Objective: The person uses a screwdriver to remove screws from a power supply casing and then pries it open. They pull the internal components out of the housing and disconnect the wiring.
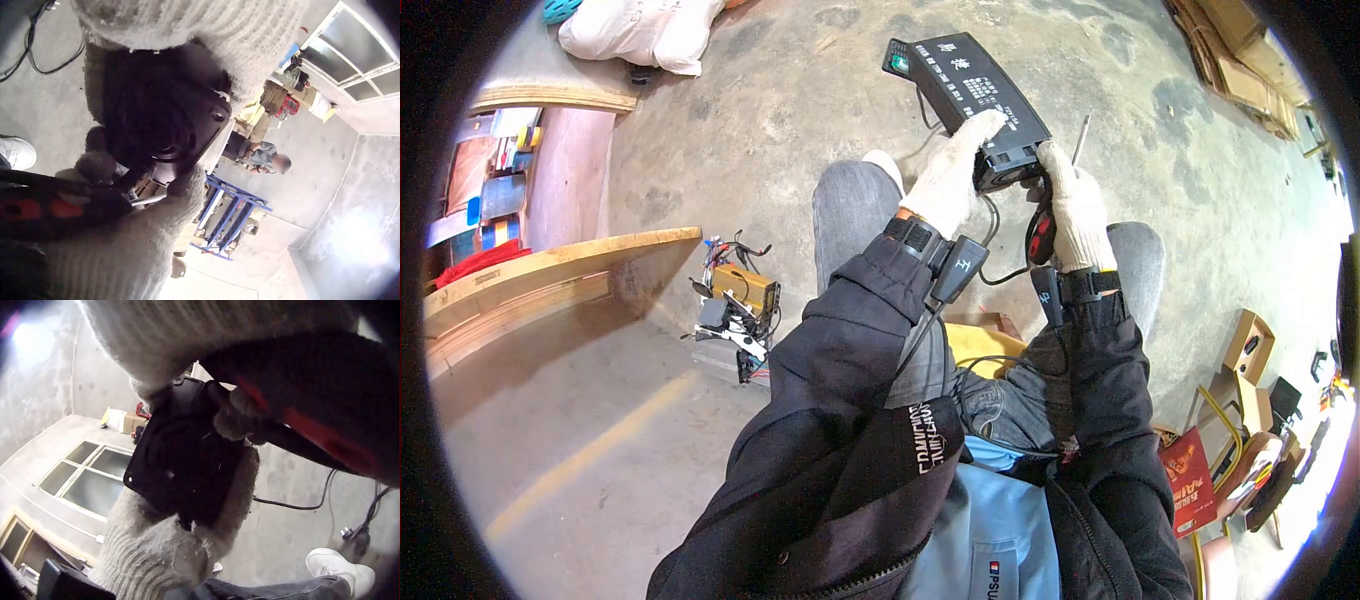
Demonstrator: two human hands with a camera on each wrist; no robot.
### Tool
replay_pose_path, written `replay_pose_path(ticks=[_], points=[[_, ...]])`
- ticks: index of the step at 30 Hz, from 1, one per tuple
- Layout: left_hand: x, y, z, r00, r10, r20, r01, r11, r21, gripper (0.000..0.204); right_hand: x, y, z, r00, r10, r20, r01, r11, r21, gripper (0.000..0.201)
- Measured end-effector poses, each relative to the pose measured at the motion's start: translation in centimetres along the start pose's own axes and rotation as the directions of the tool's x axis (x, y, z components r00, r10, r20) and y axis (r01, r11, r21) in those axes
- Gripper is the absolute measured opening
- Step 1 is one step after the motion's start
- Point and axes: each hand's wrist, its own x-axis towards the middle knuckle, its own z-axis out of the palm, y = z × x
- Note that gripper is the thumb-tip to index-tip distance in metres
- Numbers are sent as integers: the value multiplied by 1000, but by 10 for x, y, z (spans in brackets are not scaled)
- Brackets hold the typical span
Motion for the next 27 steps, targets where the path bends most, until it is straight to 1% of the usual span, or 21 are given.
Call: replay_pose_path(ticks=[5,7,10,13,15,17,19,20,21,22,23,24,25,26,27], points=[[3,-2,0,1000,0,25,0,1000,-7,44,3,2,0,1000,-13,-21,13,1000,-3,50],[0,-1,3,1000,-23,-1,23,999,26,45,5,4,0,999,-24,-31,24,1000,2,51],[-2,1,3,998,-57,18,57,998,14,46,7,7,0,998,-33,-45,32,999,-31,52],[-2,2,3,996,-79,33,78,996,35,48,13,19,2,995,-71,-74,68,997,-37,53],[-4,4,2,994,-99,39,97,994,42,49,13,22,5,984,-111,-137,100,991,-84,54],[-4,5,2,992,-120,47,118,992,50,50,11,20,5,985,-113,-128,103,991,-81,54],[-2,3,0,995,-86,49,84,996,40,49,7,15,5,986,-116,-119,107,991,-78,54],[-1,2,-1,995,-86,49,84,996,42,49,5,12,4,992,-95,-86,91,995,-48,54],[-3,4,1,995,-95,-2,95,994,54,49,3,10,4,996,-74,-52,73,997,-18,54],[-5,6,3,993,-102,-53,105,992,65,49,2,12,6,996,-75,-52,74,997,-17,54],[-7,9,5,994,-100,-53,104,992,66,49,3,14,8,992,-112,-49,112,994,0,54],[-12,13,8,991,-112,-74,117,991,70,45,2,15,8,988,-150,-48,151,988,17,54],[-15,15,10,988,-124,-94,131,989,73,40,1,15,6,987,-152,-50,153,988,16,54],[-15,15,10,988,-124,-90,130,989,73,40,0,13,3,970,-240,-30,237,967,-92,58],[-16,17,11,992,-95,-80,100,993,67,41,-2,11,0,945,-326,-4,319,927,-196,65]])
